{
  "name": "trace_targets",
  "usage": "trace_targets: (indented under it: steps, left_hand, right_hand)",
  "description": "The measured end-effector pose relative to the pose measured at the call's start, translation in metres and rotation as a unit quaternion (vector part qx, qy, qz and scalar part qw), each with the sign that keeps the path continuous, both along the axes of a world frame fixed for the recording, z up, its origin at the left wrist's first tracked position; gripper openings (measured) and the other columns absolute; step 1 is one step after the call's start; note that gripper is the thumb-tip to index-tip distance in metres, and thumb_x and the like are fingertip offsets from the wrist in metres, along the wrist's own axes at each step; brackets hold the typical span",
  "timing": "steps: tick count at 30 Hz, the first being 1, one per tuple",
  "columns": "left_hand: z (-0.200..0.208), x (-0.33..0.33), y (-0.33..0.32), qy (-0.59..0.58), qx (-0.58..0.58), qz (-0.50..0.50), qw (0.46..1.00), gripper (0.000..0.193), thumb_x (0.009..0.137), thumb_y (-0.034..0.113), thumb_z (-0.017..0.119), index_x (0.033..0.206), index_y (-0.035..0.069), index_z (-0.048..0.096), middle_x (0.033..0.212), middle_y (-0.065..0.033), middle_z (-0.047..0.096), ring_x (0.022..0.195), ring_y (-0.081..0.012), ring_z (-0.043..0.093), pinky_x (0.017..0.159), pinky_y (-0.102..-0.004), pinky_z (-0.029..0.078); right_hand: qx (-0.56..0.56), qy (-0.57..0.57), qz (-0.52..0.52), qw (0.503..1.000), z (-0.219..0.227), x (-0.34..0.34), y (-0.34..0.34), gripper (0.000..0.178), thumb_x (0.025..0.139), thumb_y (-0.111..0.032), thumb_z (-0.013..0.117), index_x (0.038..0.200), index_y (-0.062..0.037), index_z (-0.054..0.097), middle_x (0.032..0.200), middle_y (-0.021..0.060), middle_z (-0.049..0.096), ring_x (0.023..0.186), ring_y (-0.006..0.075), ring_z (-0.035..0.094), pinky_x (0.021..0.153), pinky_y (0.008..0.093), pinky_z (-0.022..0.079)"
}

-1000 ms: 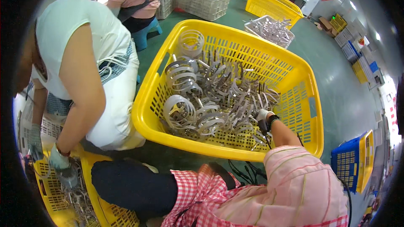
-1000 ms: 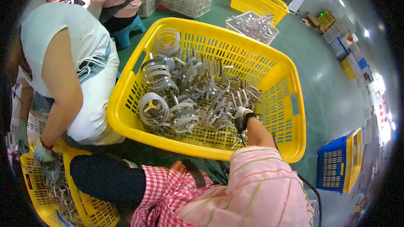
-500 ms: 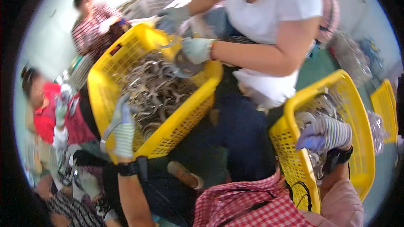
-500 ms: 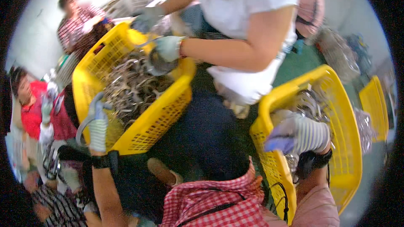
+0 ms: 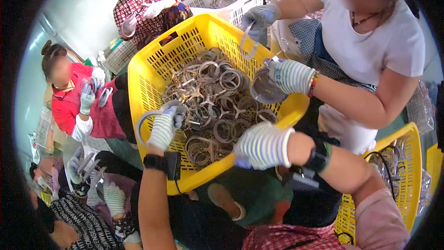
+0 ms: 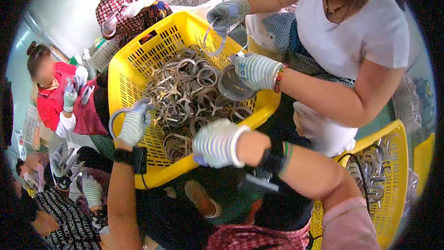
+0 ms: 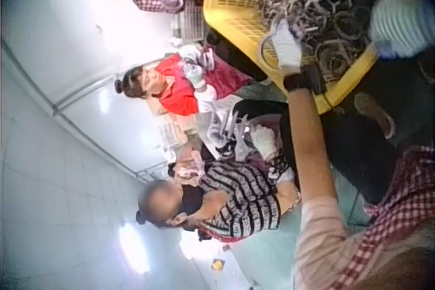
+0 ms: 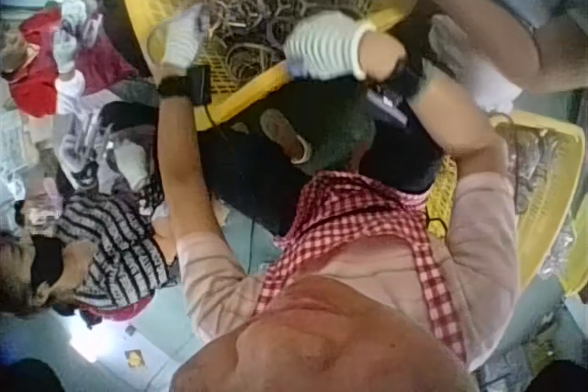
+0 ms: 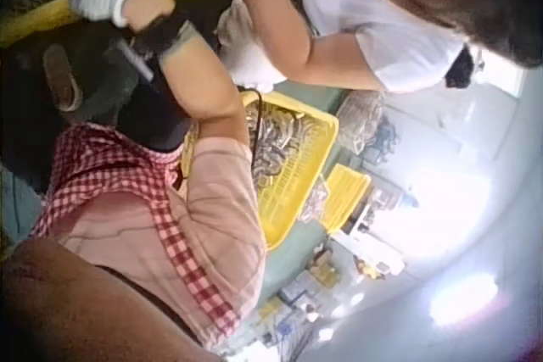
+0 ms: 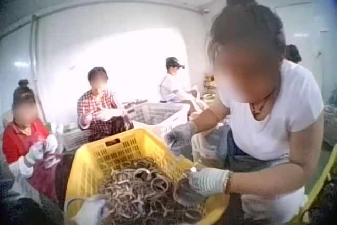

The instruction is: Sorting and inspecting circular metal rings in yellow baskets.

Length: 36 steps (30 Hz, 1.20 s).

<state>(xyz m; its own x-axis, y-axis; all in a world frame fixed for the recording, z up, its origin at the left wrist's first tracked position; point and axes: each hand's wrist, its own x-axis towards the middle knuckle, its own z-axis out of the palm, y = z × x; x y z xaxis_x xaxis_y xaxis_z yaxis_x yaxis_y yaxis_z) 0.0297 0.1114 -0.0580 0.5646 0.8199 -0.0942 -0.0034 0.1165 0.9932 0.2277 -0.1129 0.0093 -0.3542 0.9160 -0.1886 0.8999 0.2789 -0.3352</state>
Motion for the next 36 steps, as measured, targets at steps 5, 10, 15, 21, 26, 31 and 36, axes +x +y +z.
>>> trace_targets:
  steps: [5,10,15,21,26,31,36]
  left_hand:
    - [-0.12,0.046,0.1,0.204,-0.115,-0.006,0.972,0.016,0.09,0.016,0.048,0.105,0.012,0.054,0.085,-0.0044,0.059,0.061,-0.0146,0.054,0.045,-0.0295,0.046]
    - [-0.219,0.042,0.149,0.598,0.192,-0.189,0.755,0.02,0.089,0.018,0.047,0.096,0.005,0.061,0.084,-0.0136,0.064,0.07,-0.0283,0.063,0.059,-0.0385,0.049]
    - [-0.22,0.06,0.113,0.649,0.272,-0.203,0.681,0.038,0.083,0.029,0.057,0.105,-0.002,0.058,0.107,-0.0255,0.057,0.097,-0.0369,0.055,0.085,-0.0395,0.045]
    - [-0.138,-0.004,0.16,0.615,0.405,-0.198,0.647,0.031,0.083,0.02,0.052,0.105,0.001,0.059,0.1,-0.0203,0.062,0.093,-0.033,0.058,0.083,-0.0372,0.045]
    - [-0.01,0.035,0.096,0.462,0.113,-0.259,0.84,0.017,0.084,0.024,0.055,0.093,0.011,0.059,0.059,0.0072,0.046,0.046,-0.0038,0.039,0.042,-0.0204,0.031]
    - [0.073,0.041,0.024,0.365,0.171,-0.277,0.872,0.018,0.088,0.024,0.054,0.093,0.008,0.059,0.059,0.0075,0.045,0.047,-0.002,0.039,0.043,-0.0176,0.029]
    - [0.093,0.044,-0.015,0.307,0.152,-0.269,0.9,0.014,0.089,0.019,0.052,0.093,0.006,0.058,0.06,0.0061,0.046,0.047,-0.0019,0.04,0.043,-0.0175,0.031]
  right_hand:
    - [-0.032,0.026,0.072,0.997,-0.017,-0.011,-0.021,0.024,0.076,-0.026,0.056,0.066,-0.0048,0.059,0.059,0.0147,0.058,0.057,0.0338,0.06,0.049,0.042,0.048]
    - [0.03,0.047,0.03,0.998,-0.033,-0.003,-0.013,0.021,0.074,-0.023,0.055,0.066,-0.004,0.059,0.058,0.0133,0.057,0.056,0.0317,0.06,0.048,0.0409,0.047]
    - [0.012,0.059,-0.011,0.998,-0.029,0.016,-0.005,0.024,0.077,-0.026,0.055,0.065,-0.0059,0.058,0.06,0.012,0.056,0.057,0.031,0.058,0.051,0.0418,0.047]
    - [0.014,0.046,-0.024,0.999,-0.014,0.019,0.004,0.026,0.078,-0.03,0.057,0.067,-0.0066,0.059,0.061,0.0127,0.057,0.059,0.0319,0.059,0.054,0.0415,0.048]
    - [0.126,0.0,-0.092,0.988,-0.012,0.035,0.015,0.025,0.079,-0.032,0.058,0.078,-0.007,0.059,0.076,0.0111,0.061,0.069,0.0295,0.06,0.061,0.0404,0.048]
    - [0.251,0.054,-0.146,0.955,-0.02,0.029,0.034,0.051,0.073,-0.031,0.064,0.113,-0.0015,0.052,0.113,0.0185,0.052,0.103,0.0371,0.051,0.086,0.0458,0.041]
    - [0.161,0.064,-0.14,0.975,-0.025,0.028,0.042,0.049,0.078,-0.028,0.06,0.116,0.0004,0.049,0.106,0.0217,0.056,0.094,0.0377,0.056,0.082,0.0428,0.045]
